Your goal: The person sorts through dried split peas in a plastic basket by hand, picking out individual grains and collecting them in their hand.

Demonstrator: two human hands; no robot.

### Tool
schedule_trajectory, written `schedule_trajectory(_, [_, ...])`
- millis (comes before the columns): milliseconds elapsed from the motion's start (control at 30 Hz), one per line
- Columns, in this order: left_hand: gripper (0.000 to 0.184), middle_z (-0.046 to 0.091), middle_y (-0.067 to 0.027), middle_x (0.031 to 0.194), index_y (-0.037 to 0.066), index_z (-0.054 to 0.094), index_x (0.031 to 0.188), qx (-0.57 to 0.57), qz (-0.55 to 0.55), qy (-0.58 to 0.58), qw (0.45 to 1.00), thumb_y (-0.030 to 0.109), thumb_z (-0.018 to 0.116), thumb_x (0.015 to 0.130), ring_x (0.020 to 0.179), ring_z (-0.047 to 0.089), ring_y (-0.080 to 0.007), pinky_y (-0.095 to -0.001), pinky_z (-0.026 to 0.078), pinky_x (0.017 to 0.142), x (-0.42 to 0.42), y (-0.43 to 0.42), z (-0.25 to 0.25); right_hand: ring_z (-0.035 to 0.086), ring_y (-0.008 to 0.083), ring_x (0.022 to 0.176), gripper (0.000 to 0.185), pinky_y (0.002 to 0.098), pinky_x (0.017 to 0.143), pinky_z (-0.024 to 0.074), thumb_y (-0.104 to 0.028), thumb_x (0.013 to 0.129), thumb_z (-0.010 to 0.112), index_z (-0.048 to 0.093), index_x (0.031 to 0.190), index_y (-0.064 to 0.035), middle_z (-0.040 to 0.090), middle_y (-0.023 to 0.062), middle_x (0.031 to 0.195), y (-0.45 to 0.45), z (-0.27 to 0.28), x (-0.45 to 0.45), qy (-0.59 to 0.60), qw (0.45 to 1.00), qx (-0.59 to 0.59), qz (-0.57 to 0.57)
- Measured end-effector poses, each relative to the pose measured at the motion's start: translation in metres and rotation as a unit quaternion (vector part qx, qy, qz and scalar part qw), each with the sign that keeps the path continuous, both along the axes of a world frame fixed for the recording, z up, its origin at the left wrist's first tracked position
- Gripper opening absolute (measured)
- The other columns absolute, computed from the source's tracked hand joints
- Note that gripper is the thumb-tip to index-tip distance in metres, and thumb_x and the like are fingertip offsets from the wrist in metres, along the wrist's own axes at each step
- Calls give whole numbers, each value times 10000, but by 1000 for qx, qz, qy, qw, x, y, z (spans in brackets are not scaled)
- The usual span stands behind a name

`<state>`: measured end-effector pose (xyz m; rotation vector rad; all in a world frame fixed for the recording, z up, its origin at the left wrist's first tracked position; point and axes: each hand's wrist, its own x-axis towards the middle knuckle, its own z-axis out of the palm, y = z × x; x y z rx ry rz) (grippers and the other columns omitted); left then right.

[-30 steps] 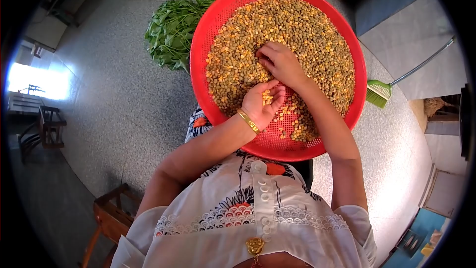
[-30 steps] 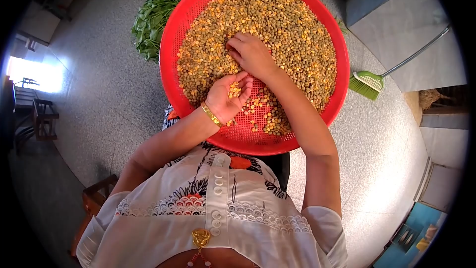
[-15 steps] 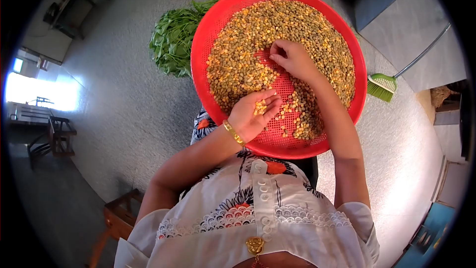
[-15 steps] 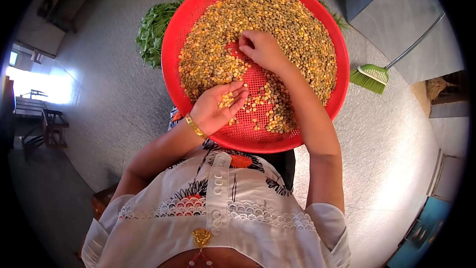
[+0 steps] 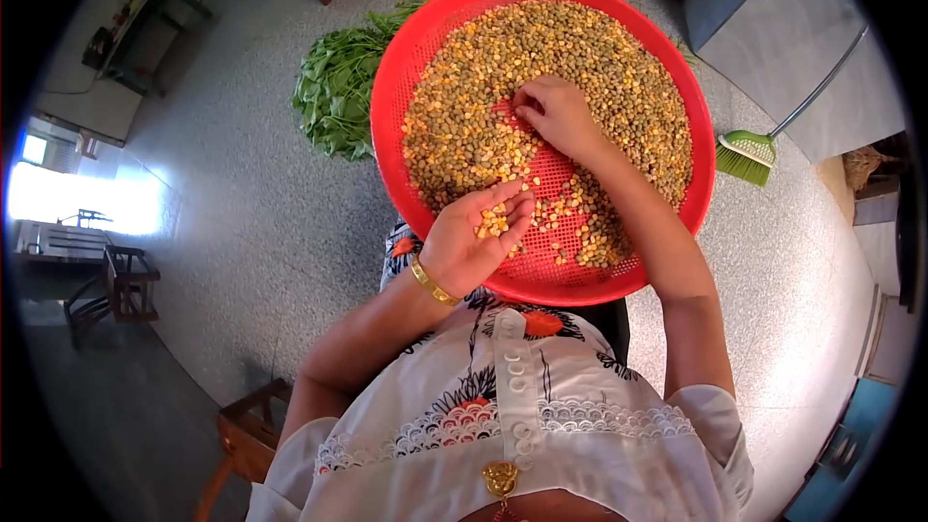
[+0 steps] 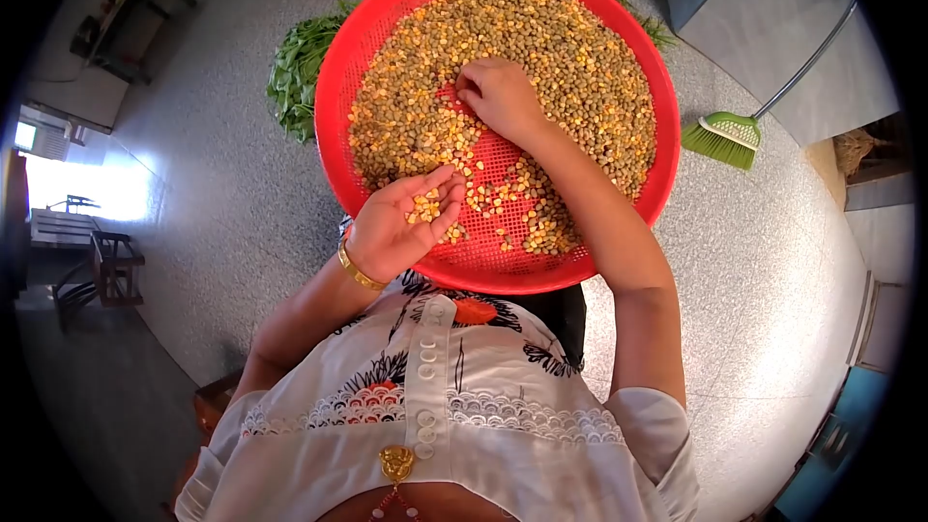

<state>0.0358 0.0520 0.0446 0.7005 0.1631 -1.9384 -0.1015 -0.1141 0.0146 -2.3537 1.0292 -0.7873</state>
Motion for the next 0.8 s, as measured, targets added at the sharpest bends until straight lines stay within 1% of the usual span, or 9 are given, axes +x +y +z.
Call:
schedule_trajectory(100, [325, 497, -134, 1091, -65, 434, 1163, 7, 10, 20, 1000, 93, 405, 880, 1031, 482, -217, -311, 403, 919, 3, 0, -12, 536, 264, 769, 119, 379, 711, 399, -132, 697, 628, 556, 756, -57, 562, 86, 738, 2, -12, 5, 60, 993, -101, 22])
schedule_trajectory(367, [341, 484, -140, 1084, -73, 431, 1169, -2, 22, 26, 999, 97, 414, 874, 1016, 477, -219, -320, 403, 921, 2, -5, -27, 533, 276, 751, 124, 379, 709, 395, -127, 692, 620, 551, 749, -41, 560, 93, 718, 5, -11, 6, 89, 982, -166, 0])
schedule_trajectory(467, [339, 490, -139, 1075, -75, 441, 1161, -1, 26, 18, 999, 98, 418, 870, 1010, 481, -221, -322, 405, 920, 4, -5, -30, 540, 221, 653, 98, 319, 650, 424, -82, 679, 608, 539, 732, -37, 543, 78, 669, 10, 5, 5, 56, 995, -80, 16])
schedule_trajectory(533, [335, 495, -139, 1070, -75, 448, 1155, 4, 30, 23, 999, 98, 419, 869, 1008, 484, -222, -323, 406, 919, 4, -5, -34, 511, 133, 609, 96, 268, 605, 421, -75, 683, 603, 535, 737, -34, 528, 38, 641, 23, 22, 0, -19, 984, 171, 45])
schedule_trajectory(567, [336, 498, -140, 1065, -77, 447, 1153, -5, 31, 27, 999, 96, 421, 866, 1007, 487, -224, -326, 407, 920, 5, -4, -36, 544, 150, 599, 127, 292, 562, 436, -118, 690, 608, 554, 757, -24, 565, 60, 658, 29, 24, -1, -28, 980, 169, 104])
schedule_trajectory(600, [336, 501, -141, 1061, -79, 447, 1152, -14, 31, 33, 999, 93, 422, 864, 1006, 490, -226, -328, 407, 921, 4, -4, -37, 544, 150, 599, 127, 292, 562, 436, -118, 690, 608, 554, 757, -24, 565, 60, 658, 39, 28, -3, -27, 980, 168, 101])
schedule_trajectory(667, [339, 500, -143, 1065, -82, 444, 1152, -7, 29, 26, 999, 93, 422, 862, 1008, 491, -229, -330, 407, 923, 4, -5, -37, 563, 159, 617, 144, 300, 582, 441, -139, 703, 617, 576, 781, -25, 587, 67, 669, 59, 42, -2, -3, 945, 271, 182])
schedule_trajectory(733, [342, 498, -146, 1069, -85, 442, 1151, 0, 32, 21, 999, 94, 422, 860, 1009, 492, -231, -332, 407, 925, 3, -5, -35, 577, 168, 622, 149, 296, 588, 447, -153, 719, 613, 591, 802, -32, 603, 78, 679, 55, 40, -9, 29, 956, 235, 174])
schedule_trajectory(800, [347, 497, -149, 1071, -87, 439, 1151, -6, 31, 31, 999, 95, 423, 856, 1007, 493, -236, -335, 407, 927, 3, -4, -33, 581, 190, 623, 134, 305, 600, 456, -150, 733, 596, 597, 808, -38, 602, 86, 684, 34, 25, -19, -24, 985, 157, 61])
